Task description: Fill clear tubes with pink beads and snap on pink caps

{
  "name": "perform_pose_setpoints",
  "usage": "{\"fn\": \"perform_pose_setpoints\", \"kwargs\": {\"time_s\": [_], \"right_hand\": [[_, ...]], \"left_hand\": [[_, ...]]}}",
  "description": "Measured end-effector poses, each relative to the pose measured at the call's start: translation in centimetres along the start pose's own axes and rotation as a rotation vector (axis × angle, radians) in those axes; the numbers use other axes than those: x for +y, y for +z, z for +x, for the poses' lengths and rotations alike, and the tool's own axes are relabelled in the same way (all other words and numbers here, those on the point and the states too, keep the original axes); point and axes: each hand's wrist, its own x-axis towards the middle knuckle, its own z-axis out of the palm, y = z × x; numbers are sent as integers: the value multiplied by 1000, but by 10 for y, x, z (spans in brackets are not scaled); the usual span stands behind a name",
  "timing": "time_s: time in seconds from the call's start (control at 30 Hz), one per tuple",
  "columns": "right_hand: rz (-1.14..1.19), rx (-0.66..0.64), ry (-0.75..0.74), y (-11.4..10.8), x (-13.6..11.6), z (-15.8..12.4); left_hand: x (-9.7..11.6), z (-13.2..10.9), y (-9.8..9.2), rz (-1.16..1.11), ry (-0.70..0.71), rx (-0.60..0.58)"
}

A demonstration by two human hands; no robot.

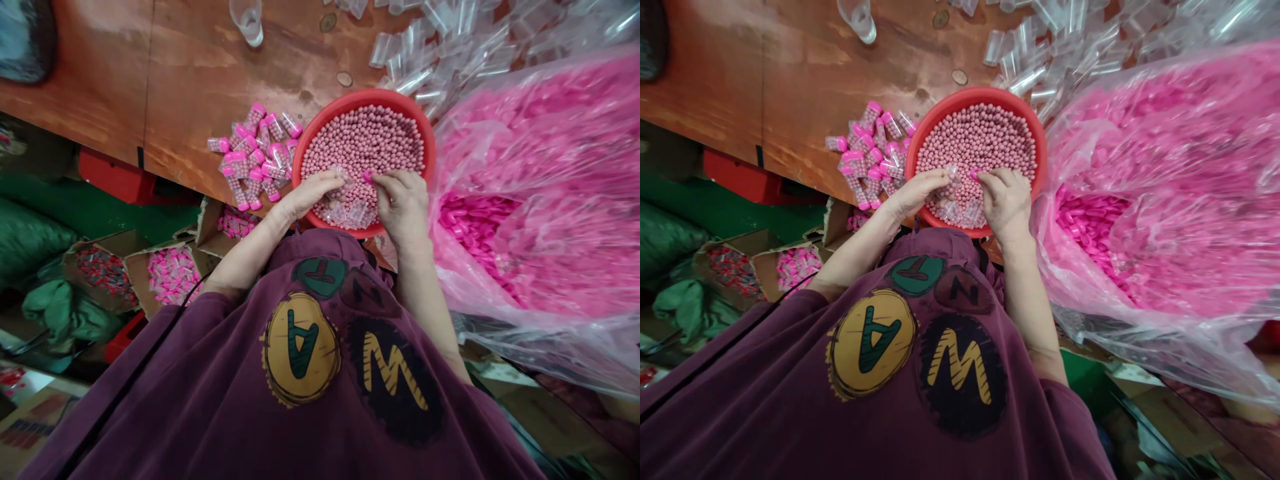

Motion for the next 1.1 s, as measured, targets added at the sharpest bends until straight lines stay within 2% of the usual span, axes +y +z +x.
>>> {"fn": "perform_pose_setpoints", "kwargs": {"time_s": [0.07,0.23,0.53,0.63,0.8,0.9,1.03,1.1], "right_hand": [[71,47,41,2,-8,-2],[189,7,62,11,-24,-1],[147,-27,28,4,-21,-9],[120,-15,8,6,-25,-15],[87,-57,-5,7,-33,-20],[125,-102,-7,11,-27,-22],[325,52,154,24,-5,-27],[411,57,214,28,2,-29]], "left_hand": [[-3,0,3,-13,-8,-7],[-8,-1,13,-69,54,-25],[-9,-5,20,-162,37,-90],[-13,-6,25,-194,41,-68],[-31,-5,38,-210,131,11],[-40,-1,37,-187,140,66],[-43,4,25,-89,141,77],[-43,6,20,-43,170,62]]}}
